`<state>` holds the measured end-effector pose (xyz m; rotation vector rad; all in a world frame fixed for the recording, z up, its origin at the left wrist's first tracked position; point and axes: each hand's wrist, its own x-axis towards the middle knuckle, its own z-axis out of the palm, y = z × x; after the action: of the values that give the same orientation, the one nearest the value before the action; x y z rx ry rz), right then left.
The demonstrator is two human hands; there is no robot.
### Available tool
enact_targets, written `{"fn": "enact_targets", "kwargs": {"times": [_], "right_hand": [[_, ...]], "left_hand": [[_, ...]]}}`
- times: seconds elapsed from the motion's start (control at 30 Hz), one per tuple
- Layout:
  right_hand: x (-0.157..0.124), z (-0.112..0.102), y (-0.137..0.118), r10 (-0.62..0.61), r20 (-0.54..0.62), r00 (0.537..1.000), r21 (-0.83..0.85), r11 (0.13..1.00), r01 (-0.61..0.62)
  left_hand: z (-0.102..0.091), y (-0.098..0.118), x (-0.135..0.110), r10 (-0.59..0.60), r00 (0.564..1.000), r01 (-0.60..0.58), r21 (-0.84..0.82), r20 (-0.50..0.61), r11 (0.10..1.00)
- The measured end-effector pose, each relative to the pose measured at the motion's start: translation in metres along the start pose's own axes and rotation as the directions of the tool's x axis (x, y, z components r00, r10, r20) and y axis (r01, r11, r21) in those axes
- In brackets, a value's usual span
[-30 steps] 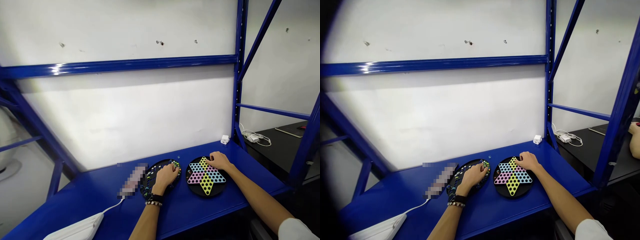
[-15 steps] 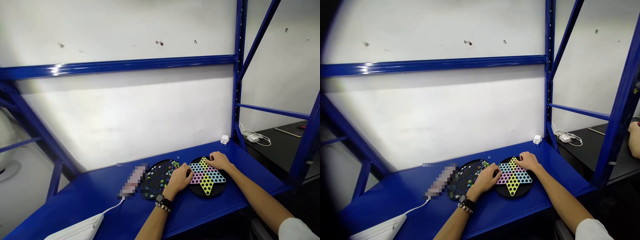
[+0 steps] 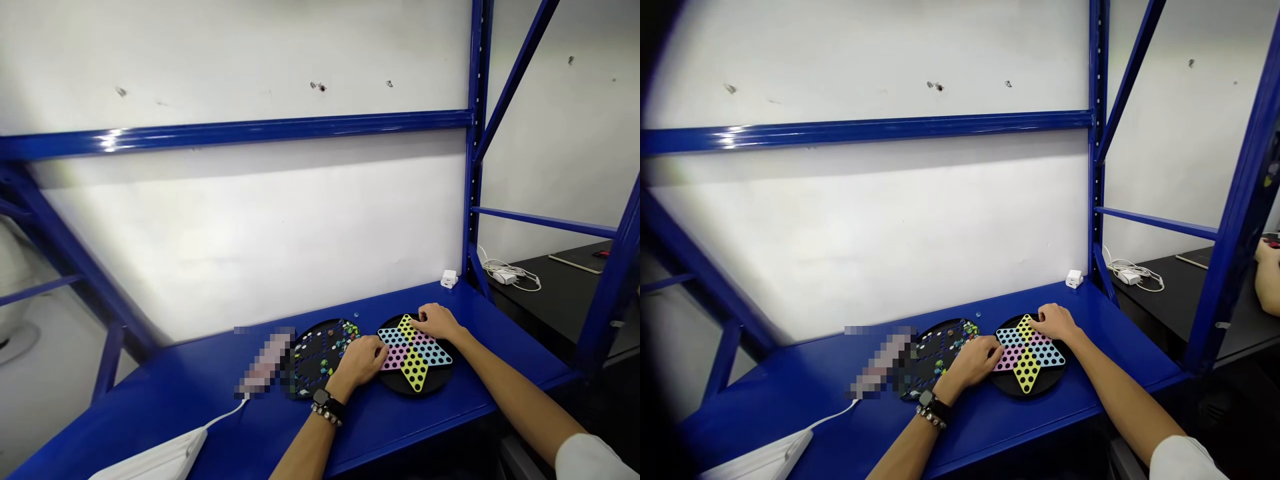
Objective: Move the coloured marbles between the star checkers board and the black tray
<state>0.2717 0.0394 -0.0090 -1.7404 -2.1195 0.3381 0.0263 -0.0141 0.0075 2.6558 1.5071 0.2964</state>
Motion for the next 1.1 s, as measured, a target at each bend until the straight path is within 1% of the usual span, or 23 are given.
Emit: {"fn": "enact_targets", "kwargs": {"times": [0.1,0.2,0.33,0.5,0.6,0.7,0.8,0.93,1.0,1.1], "right_hand": [[0.000,-0.001,-0.001,0.007,0.006,1.000,-0.002,1.000,-0.007],[-0.001,-0.002,-0.002,0.011,0.012,1.000,0.003,1.000,-0.011],[-0.001,-0.003,-0.003,0.014,0.017,1.000,0.009,1.000,-0.014],[-0.002,-0.003,-0.003,0.012,0.030,0.999,0.020,1.000,-0.012],[-0.002,-0.003,-0.002,0.006,0.030,1.000,0.024,1.000,-0.007],[-0.001,-0.002,-0.001,0.005,0.028,1.000,0.027,1.000,-0.005],[0.000,-0.001,-0.001,0.008,0.032,0.999,0.032,0.999,-0.009],[0.001,0.000,0.000,0.008,0.031,0.999,0.034,0.999,-0.009],[0.001,0.000,0.000,0.004,0.031,1.000,0.034,0.999,-0.005],[-0.001,-0.002,0.000,0.000,0.033,0.999,0.042,0.999,-0.002]], "left_hand": [[0.000,0.000,0.000,-0.001,1.000,0.001,-0.001,0.002,1.000],[0.000,-0.002,0.000,-0.027,1.000,0.027,-0.014,0.015,1.000],[-0.001,-0.007,0.001,-0.090,0.995,0.086,-0.069,-0.053,0.994],[-0.006,-0.011,-0.001,-0.067,0.993,0.057,-0.100,-0.101,0.993],[-0.008,-0.012,-0.002,-0.082,0.987,0.070,-0.087,-0.141,0.994],[-0.008,-0.011,-0.002,-0.091,0.984,0.089,-0.019,-0.156,0.996],[-0.005,-0.010,0.001,-0.127,0.984,0.134,0.046,-0.123,0.990],[-0.002,-0.009,0.003,-0.223,0.974,0.224,0.021,-0.034,0.974],[-0.002,-0.009,0.003,-0.256,0.966,0.257,0.020,-0.026,0.966],[-0.002,-0.008,0.003,-0.290,0.957,0.290,0.063,-0.013,0.955]]}}
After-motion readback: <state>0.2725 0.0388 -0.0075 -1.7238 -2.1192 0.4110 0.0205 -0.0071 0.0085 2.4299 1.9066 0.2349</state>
